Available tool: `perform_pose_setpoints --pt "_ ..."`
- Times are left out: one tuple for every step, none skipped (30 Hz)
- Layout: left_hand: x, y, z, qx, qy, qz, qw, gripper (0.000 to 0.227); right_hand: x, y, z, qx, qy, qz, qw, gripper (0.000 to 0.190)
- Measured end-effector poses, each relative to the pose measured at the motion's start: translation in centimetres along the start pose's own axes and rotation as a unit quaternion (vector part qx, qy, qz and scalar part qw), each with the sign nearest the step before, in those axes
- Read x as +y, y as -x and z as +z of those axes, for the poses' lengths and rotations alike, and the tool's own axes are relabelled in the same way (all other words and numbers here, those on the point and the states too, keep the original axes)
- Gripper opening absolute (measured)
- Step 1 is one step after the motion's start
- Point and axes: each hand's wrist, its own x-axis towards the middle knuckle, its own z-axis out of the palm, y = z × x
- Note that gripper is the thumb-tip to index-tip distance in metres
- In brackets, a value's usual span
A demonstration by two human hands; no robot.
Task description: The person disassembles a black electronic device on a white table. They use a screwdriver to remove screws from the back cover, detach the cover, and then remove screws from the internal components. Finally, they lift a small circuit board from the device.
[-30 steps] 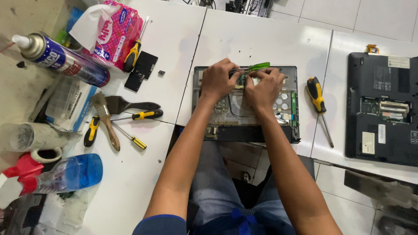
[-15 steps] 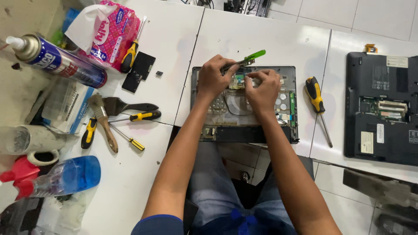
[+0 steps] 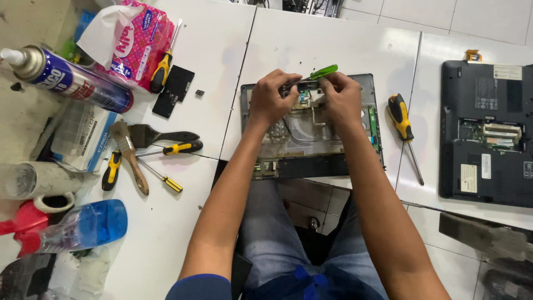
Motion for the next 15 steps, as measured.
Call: perform_pose_setpoints --pt "-0.2 -0.1 0.1 0.0 0.0 -0.001 1.0 0.023 -1.1 0.7 -0.1 0.0 0.0 0.001 1.0 0.01" --pt "-0.3 -0.1 0.2 0.007 0.008 -0.001 1.0 0.023 -2.2 1.5 -0.1 0.001 0.024 -0.009 1.0 0.01" --pt "-0.5 -0.2 0.3 0.015 0.015 -0.001 1.0 0.022 -3.4 2.1 -0.1 0.0 0.048 -0.02 0.999 0.011" --pt "-0.6 -0.2 0.4 0.016 0.014 -0.002 1.0 0.022 -2.8 2.1 -0.3 -0.001 0.048 -0.02 0.999 0.011" --pt "-0.6 -0.2 0.4 0.019 0.016 0.004 1.0 0.02 -2.3 2.1 -0.5 -0.012 0.04 -0.042 0.998 0.013" --pt "-0.6 -0.2 0.4 0.022 0.017 0.01 1.0 0.018 -1.7 2.1 -0.7 -0.023 0.032 -0.064 0.997 0.017" --pt "-0.8 -0.2 0.5 0.022 0.015 0.011 1.0 0.018 -1.5 2.2 -0.7 -0.023 0.03 -0.065 0.997 0.017" --pt "-0.9 -0.2 0.6 0.025 0.022 0.009 0.999 0.021 -1.3 2.2 -0.7 -0.029 0.031 -0.077 0.996 0.018" --pt "-0.9 -0.1 0.8 0.027 0.029 0.007 0.999 0.025 -1.0 2.3 -0.9 -0.034 0.033 -0.088 0.995 0.019" --pt "-0.3 0.0 0.6 0.026 0.029 0.008 0.999 0.025 -1.6 2.5 -1.2 -0.033 0.033 -0.087 0.995 0.019" --pt "0.2 0.0 0.3 0.045 0.041 0.009 0.998 0.025 -2.1 2.6 -1.4 -0.008 0.025 -0.08 0.996 0.019" --pt "0.8 0.0 -0.1 0.064 0.052 0.011 0.997 0.025 -2.7 2.7 -1.5 0.016 0.017 -0.072 0.997 0.019" --pt "0.6 0.0 0.0 0.064 0.052 0.012 0.997 0.025 -1.6 2.6 -2.0 0.016 0.017 -0.073 0.997 0.019" --pt "0.4 0.0 0.1 0.082 0.047 0.008 0.996 0.025 -0.6 2.5 -2.5 0.04 -0.024 -0.105 0.993 0.017" --pt "0.1 0.0 0.2 0.1 0.042 0.002 0.994 0.025 0.5 2.4 -2.9 0.063 -0.064 -0.136 0.987 0.015"
